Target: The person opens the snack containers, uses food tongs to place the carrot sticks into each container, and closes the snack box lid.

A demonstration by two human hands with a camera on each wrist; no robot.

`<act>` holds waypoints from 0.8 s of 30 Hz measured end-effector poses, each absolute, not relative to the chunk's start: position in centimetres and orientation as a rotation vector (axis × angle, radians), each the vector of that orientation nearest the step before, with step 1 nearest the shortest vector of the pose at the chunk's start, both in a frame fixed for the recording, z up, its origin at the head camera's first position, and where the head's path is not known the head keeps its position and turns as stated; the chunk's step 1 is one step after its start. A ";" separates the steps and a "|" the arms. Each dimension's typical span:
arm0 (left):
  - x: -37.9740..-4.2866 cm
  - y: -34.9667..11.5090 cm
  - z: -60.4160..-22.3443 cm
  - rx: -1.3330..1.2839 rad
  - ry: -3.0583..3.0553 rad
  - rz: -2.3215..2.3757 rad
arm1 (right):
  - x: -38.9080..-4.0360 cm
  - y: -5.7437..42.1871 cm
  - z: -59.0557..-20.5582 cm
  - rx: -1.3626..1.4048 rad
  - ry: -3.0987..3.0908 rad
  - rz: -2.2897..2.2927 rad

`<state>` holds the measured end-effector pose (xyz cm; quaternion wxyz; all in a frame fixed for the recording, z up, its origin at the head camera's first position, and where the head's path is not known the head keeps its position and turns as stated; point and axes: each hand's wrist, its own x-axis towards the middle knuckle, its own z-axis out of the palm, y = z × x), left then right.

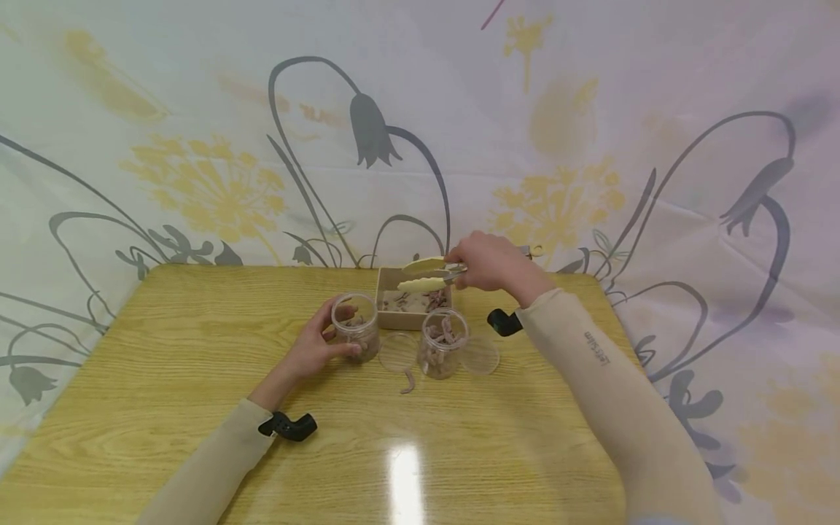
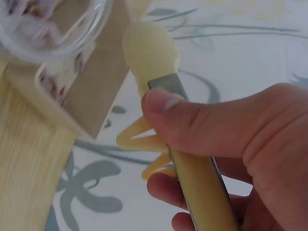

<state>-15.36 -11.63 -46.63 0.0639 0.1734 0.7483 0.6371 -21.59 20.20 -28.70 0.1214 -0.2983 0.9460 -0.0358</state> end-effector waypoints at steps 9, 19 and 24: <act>-15.2 -11.5 -46.3 0.528 2.272 1.906 | -22.2 19.5 -29.4 -0.758 2.727 0.203; -13.9 -11.4 -43.7 0.531 2.271 1.914 | -23.0 17.7 -31.6 -0.777 2.641 0.235; -13.9 -11.4 -43.6 0.511 2.254 1.921 | -23.8 17.4 -33.0 -0.778 2.601 0.180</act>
